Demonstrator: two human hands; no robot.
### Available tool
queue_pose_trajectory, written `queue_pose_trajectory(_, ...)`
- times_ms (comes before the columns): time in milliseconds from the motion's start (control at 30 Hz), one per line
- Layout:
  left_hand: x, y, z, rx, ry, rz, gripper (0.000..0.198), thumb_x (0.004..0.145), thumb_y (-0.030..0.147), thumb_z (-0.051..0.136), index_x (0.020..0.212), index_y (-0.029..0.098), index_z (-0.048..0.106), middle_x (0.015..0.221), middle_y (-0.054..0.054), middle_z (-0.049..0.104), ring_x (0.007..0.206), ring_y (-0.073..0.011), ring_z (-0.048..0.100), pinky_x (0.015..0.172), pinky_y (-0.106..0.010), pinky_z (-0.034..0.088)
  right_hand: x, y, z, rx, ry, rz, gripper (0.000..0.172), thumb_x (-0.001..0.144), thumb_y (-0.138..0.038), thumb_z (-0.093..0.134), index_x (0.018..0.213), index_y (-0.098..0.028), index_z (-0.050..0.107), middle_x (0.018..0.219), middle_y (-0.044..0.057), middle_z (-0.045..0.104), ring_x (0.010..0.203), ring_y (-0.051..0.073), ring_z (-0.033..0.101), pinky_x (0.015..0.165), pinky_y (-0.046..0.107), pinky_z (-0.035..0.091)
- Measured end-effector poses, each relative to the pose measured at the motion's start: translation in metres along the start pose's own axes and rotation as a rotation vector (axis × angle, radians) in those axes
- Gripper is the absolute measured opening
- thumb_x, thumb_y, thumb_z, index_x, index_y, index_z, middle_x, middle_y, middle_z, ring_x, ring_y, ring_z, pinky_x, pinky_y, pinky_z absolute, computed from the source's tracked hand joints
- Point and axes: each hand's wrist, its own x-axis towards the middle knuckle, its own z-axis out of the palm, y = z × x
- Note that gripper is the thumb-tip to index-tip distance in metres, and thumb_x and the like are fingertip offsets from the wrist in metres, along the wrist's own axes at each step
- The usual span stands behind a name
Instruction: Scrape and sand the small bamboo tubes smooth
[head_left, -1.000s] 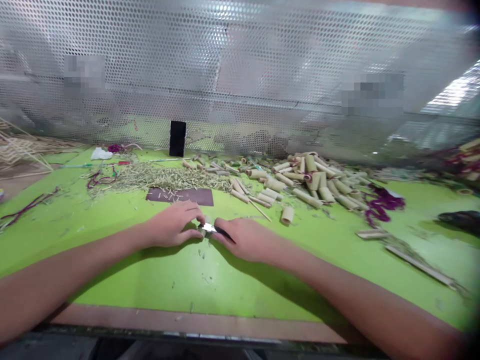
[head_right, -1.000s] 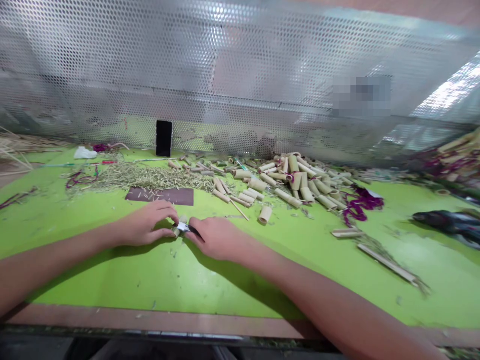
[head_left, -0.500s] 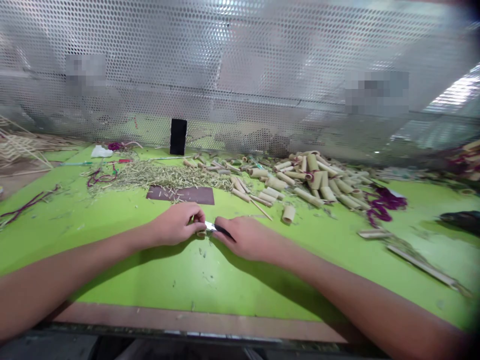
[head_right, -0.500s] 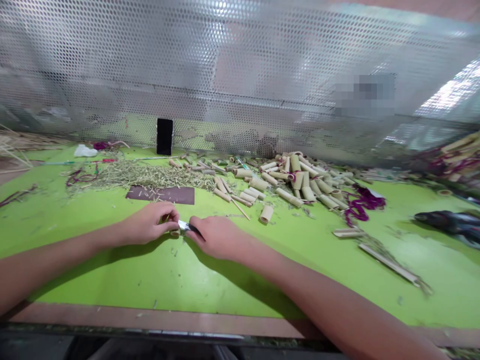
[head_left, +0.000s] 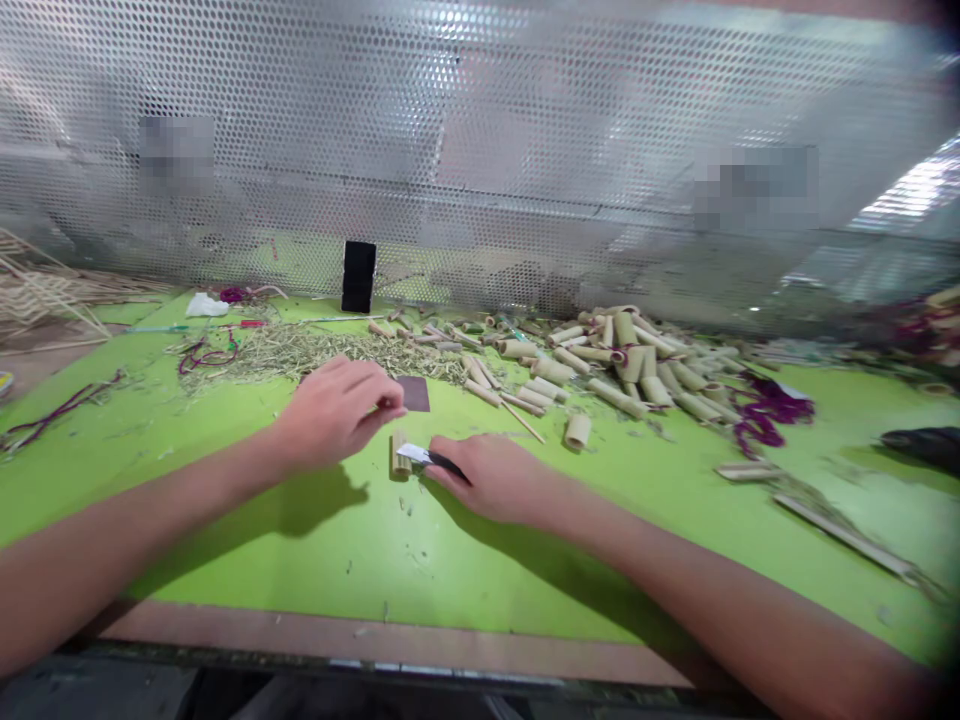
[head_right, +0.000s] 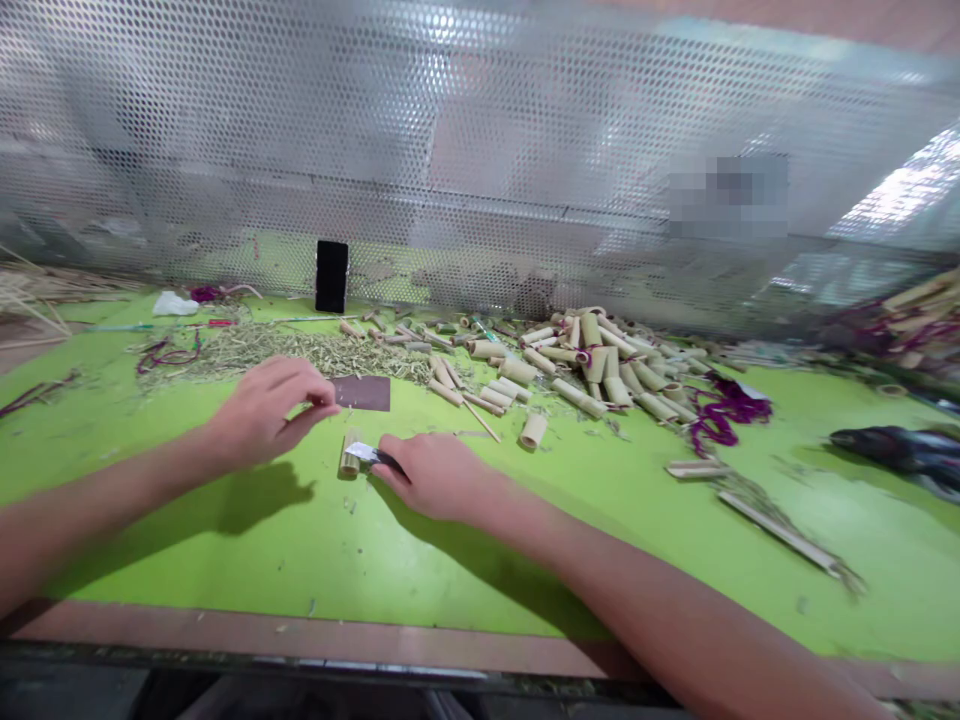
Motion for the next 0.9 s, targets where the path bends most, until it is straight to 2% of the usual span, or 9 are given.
queue_pose_trajectory(100,-0.003,-0.018,-0.004,-0.014,-0.007,-0.144,0.012,0.103,0.023,0.05,0.109,0.019,0.06,0.084,-0.002,0.07,0.076,-0.0181,0.063,0.082,-0.037,0.05,0.0,-0.001,-0.002,0.01,-0.004,0.013,0.03,0.106,-0.04,0.042,0.102,-0.019,0.063,0.079,0.007,0.071,0.061,0.018,0.057,0.052,0.028,0.023)
queue_pose_trajectory(200,-0.009,-0.025,0.005,-0.088,-0.164,-0.243,0.026,0.1,0.023,0.052,0.125,0.019,0.058,0.112,-0.009,0.071,0.088,-0.0225,0.067,0.084,-0.044,0.053,0.0,-0.003,-0.003,0.006,-0.004,0.022,0.031,0.106,-0.04,0.041,0.104,-0.019,0.063,0.08,0.007,0.071,0.061,0.019,0.058,0.052,0.029,0.024)
queue_pose_trajectory(300,-0.013,-0.016,0.016,-0.27,-0.341,-0.234,0.043,0.097,0.04,0.062,0.133,0.019,0.056,0.132,-0.014,0.064,0.109,-0.0274,0.067,0.091,-0.045,0.054,0.0,-0.005,-0.003,-0.004,-0.004,0.035,0.032,0.106,-0.04,0.04,0.104,-0.019,0.063,0.081,0.008,0.072,0.062,0.02,0.06,0.052,0.029,0.023)
queue_pose_trajectory(400,-0.014,-0.002,0.022,-0.347,-0.435,-0.219,0.055,0.088,0.044,0.074,0.134,0.018,0.056,0.131,-0.014,0.066,0.117,-0.0301,0.064,0.098,-0.045,0.052,0.0,-0.007,-0.003,-0.037,-0.011,0.051,0.032,0.106,-0.04,0.04,0.106,-0.019,0.064,0.085,0.009,0.074,0.066,0.022,0.064,0.053,0.03,0.023)
queue_pose_trajectory(500,-0.014,0.003,0.025,-0.378,-0.446,-0.262,0.053,0.085,0.036,0.079,0.13,0.019,0.059,0.127,-0.012,0.069,0.116,-0.029,0.066,0.1,-0.044,0.051,0.002,-0.011,-0.003,-0.089,-0.012,0.075,0.031,0.106,-0.04,0.04,0.109,-0.019,0.063,0.086,0.01,0.076,0.069,0.024,0.067,0.053,0.031,0.022)
queue_pose_trajectory(600,-0.014,0.001,0.028,-0.432,-0.427,-0.306,0.056,0.083,0.037,0.081,0.131,0.021,0.059,0.127,-0.011,0.07,0.113,-0.0276,0.068,0.096,-0.041,0.053,0.006,-0.015,-0.002,-0.115,-0.012,0.098,0.033,0.108,-0.039,0.036,0.114,-0.018,0.062,0.086,0.01,0.076,0.069,0.025,0.068,0.053,0.032,0.025)
queue_pose_trajectory(733,-0.015,-0.004,0.031,-0.435,-0.399,-0.295,0.054,0.082,0.04,0.082,0.128,0.02,0.062,0.133,-0.012,0.067,0.12,-0.0304,0.064,0.1,-0.043,0.051,0.01,-0.017,0.0,-0.131,0.048,0.083,0.034,0.109,-0.038,0.034,0.116,-0.018,0.06,0.09,0.011,0.077,0.071,0.025,0.069,0.054,0.032,0.026)
queue_pose_trajectory(900,-0.014,-0.005,0.032,-0.467,-0.391,-0.254,0.044,0.084,0.04,0.08,0.12,0.02,0.065,0.12,-0.009,0.073,0.106,-0.0265,0.068,0.091,-0.038,0.053,0.01,-0.014,-0.001,-0.122,0.02,0.079,0.036,0.109,-0.04,0.032,0.118,-0.017,0.059,0.084,0.01,0.075,0.067,0.024,0.067,0.052,0.032,0.023)
